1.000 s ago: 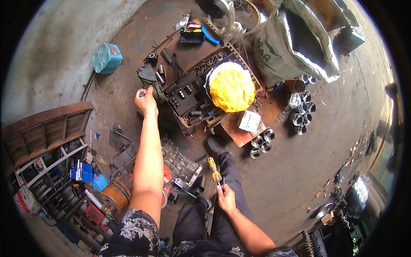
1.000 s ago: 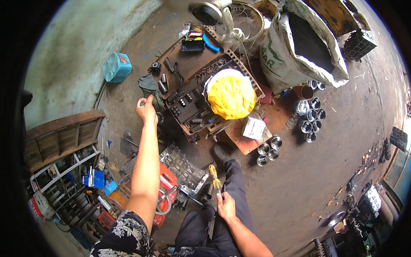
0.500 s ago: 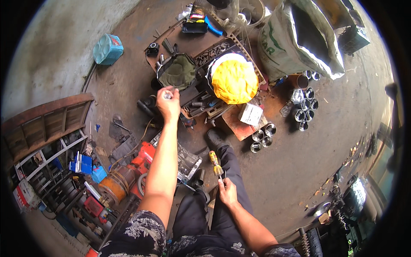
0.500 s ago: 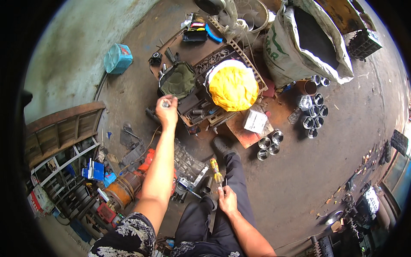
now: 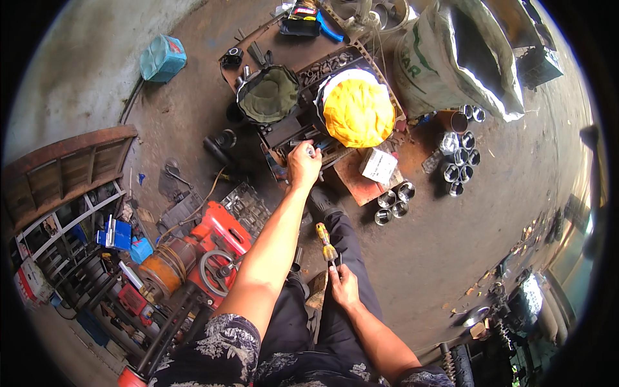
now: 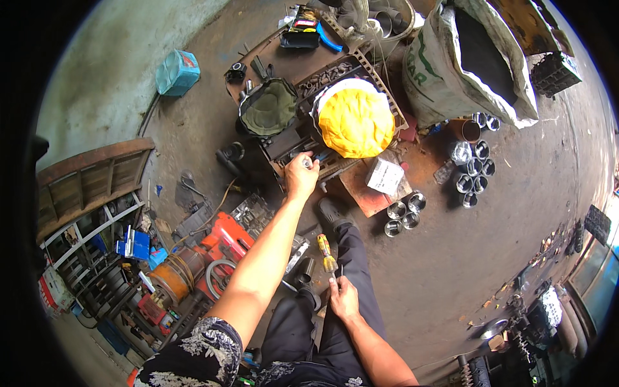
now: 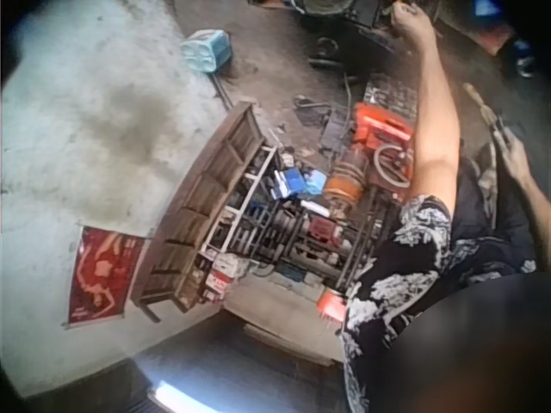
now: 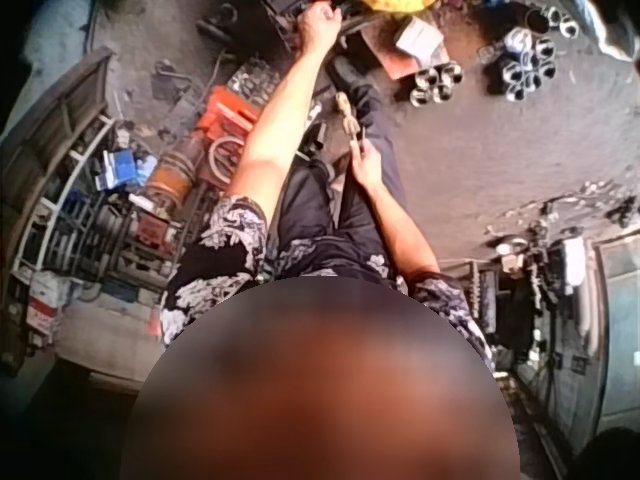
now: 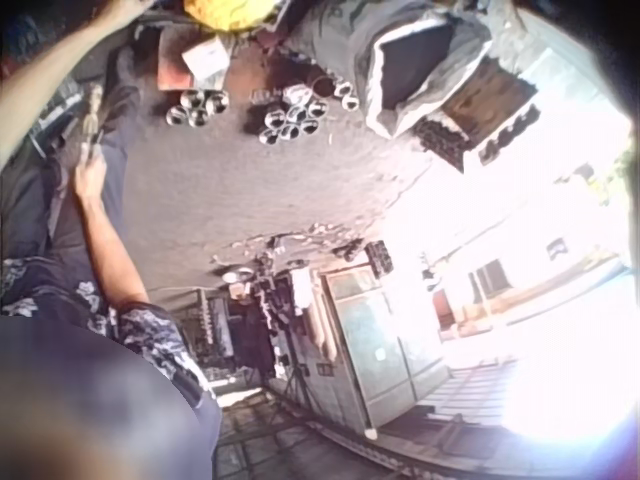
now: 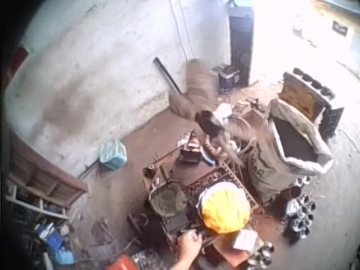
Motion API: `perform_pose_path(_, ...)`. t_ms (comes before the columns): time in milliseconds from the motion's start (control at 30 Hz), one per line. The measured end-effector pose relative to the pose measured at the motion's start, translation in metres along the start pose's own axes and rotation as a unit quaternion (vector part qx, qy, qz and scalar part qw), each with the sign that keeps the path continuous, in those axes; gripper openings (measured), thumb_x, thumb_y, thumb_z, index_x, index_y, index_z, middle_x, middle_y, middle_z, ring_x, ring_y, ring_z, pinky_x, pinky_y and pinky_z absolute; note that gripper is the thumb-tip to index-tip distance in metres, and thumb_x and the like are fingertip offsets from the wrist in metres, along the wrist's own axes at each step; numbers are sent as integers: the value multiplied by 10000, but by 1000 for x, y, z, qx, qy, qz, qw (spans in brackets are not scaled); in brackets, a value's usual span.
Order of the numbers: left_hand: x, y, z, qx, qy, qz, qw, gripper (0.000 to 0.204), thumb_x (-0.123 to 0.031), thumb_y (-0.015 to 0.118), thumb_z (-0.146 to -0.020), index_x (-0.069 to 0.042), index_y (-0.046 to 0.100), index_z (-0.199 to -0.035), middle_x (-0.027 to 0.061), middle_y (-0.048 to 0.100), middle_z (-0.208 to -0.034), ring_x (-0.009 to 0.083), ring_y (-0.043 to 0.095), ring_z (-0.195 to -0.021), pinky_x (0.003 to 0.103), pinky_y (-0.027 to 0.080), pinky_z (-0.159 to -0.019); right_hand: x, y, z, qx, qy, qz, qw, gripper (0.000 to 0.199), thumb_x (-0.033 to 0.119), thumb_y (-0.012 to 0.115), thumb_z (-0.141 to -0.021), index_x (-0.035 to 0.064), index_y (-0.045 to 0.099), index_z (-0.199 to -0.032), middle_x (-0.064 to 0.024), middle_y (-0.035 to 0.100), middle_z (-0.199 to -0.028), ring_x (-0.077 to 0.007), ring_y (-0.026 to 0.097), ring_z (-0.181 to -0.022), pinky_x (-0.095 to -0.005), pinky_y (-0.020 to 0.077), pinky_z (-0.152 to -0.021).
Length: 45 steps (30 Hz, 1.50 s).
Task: The person sits on the floor and uses a torque wrench and a small metal rod to adjust and tighten components inside a red engine block. They repeatedly insert the rod, rotate the wrench, and reposition the tool while working on the same area.
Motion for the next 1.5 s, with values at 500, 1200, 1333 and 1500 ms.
perform_pose_path(500,36,17,-19,21,-120,149,981,187,-20,710,-765,-32,530,-717,131,705,-738,192,667,-625,349,518,-614,-6,0,1,-9,-2,0,1000,335,297,582,-972,-9,546,-843,-238,622,-795,-437,609,-787,-484,474,-728)
perform_pose_path(1200,-28,29,-22,-97,-254,-73,960,151,-104,760,-721,-37,625,-719,167,679,-701,364,678,-689,447,527,-668,-4,-2,-1,-12,23,-21,999,320,284,596,-969,-19,561,-873,-244,628,-811,-434,611,-791,-472,479,-734)
perform_pose_path(1333,-23,29,-31,-89,-310,-60,945,152,-92,761,-717,-12,632,-718,161,697,-721,316,699,-701,424,538,-702,-3,-2,-1,-14,27,-27,999,315,279,595,-970,-16,556,-866,-239,623,-808,-433,607,-792,-473,474,-729)
perform_pose_path(1500,-11,33,-40,-35,-351,-69,933,143,-145,679,-803,-13,659,-855,189,723,-905,364,711,-877,468,553,-760,-5,-1,0,-16,14,-44,999,310,266,591,-973,-12,543,-844,-234,618,-803,-434,602,-791,-477,469,-723)
Point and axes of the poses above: each hand's wrist, its own z-axis away from the middle knuckle, its own y-axis out of the palm, x = y × z, the point moved 3 cm from there along -z, towards the middle knuckle
